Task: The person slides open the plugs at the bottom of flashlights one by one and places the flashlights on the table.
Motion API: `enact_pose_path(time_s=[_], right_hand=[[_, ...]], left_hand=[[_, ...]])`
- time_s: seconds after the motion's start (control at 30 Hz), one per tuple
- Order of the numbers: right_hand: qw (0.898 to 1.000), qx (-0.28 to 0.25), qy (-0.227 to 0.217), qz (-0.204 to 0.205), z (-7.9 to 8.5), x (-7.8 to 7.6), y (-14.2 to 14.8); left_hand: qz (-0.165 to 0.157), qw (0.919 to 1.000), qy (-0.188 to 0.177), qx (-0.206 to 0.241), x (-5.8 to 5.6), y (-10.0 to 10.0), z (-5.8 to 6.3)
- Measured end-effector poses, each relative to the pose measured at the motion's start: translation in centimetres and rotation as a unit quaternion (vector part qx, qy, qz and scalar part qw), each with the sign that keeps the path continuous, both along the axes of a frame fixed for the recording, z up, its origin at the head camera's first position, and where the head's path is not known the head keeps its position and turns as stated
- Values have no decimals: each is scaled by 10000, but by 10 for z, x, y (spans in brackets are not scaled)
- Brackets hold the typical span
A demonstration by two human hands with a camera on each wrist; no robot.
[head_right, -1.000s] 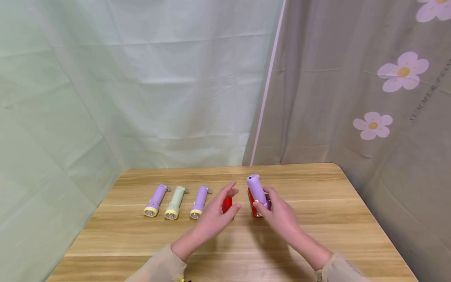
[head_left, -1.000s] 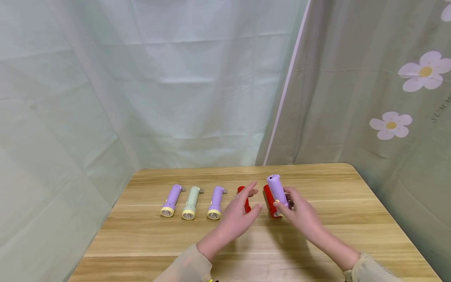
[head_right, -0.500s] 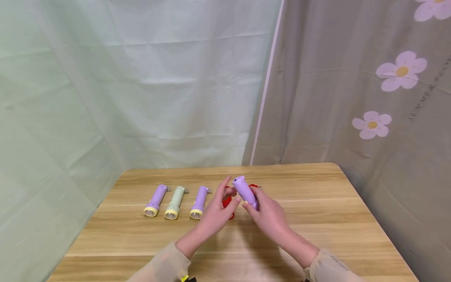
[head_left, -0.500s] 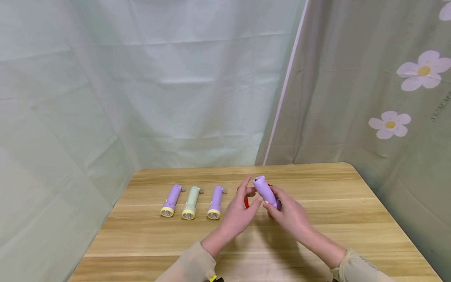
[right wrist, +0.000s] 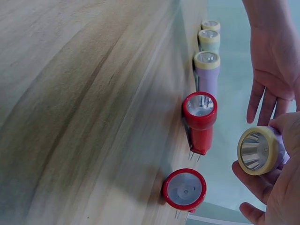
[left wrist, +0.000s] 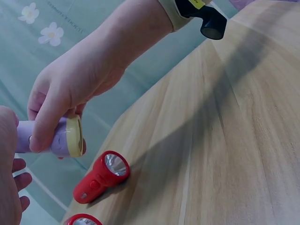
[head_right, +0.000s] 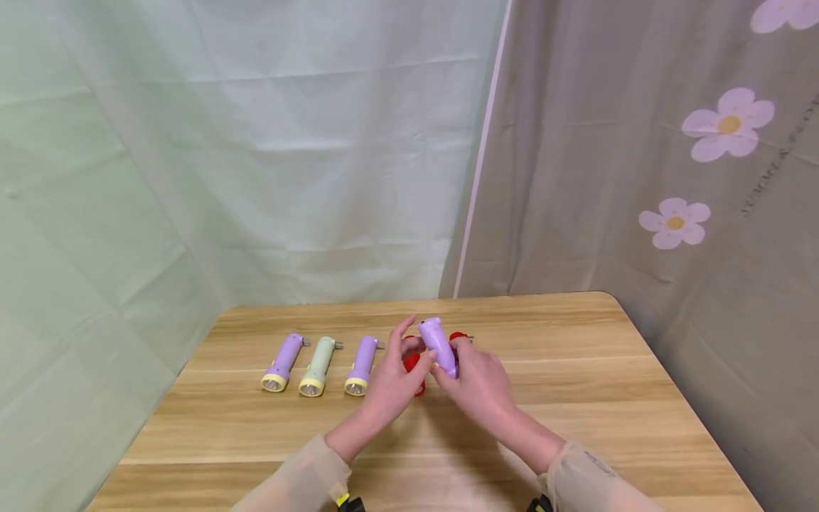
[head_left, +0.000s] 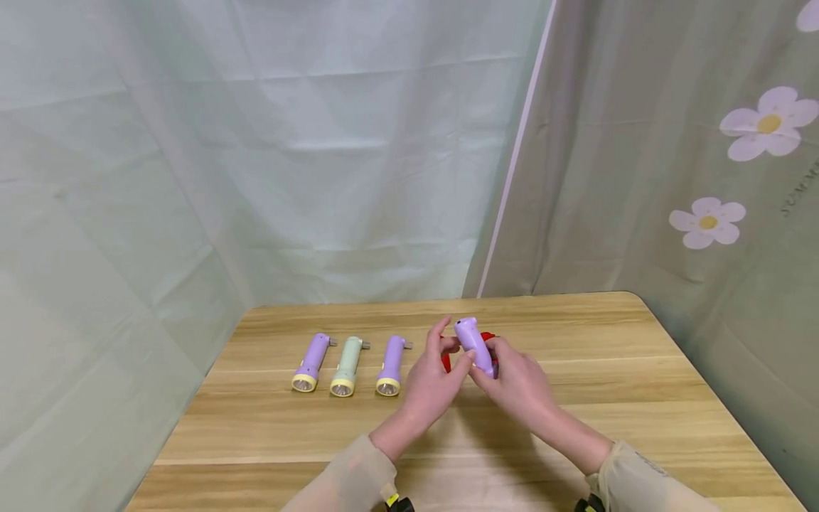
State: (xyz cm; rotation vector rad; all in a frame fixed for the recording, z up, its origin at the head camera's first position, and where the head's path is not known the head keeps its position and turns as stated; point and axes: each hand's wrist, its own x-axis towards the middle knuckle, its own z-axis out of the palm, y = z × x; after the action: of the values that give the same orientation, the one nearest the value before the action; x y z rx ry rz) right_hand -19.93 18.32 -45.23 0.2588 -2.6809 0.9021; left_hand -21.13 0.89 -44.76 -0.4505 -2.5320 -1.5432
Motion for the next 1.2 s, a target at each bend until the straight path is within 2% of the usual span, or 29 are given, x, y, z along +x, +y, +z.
enact_pose_path(time_s=[0.33,0.7,1.2], right_hand=[[9980,357,511,57,0,-5,-6],[9979,442,450,127,0,-3,-11],[9978,393,526,117,0,-4,-13]], left_hand=[[250,9994,168,-146,-5,3,0],[288,9992,230,-148,-6,1,-2],[207,9996,134,112,-5,-1,-4]])
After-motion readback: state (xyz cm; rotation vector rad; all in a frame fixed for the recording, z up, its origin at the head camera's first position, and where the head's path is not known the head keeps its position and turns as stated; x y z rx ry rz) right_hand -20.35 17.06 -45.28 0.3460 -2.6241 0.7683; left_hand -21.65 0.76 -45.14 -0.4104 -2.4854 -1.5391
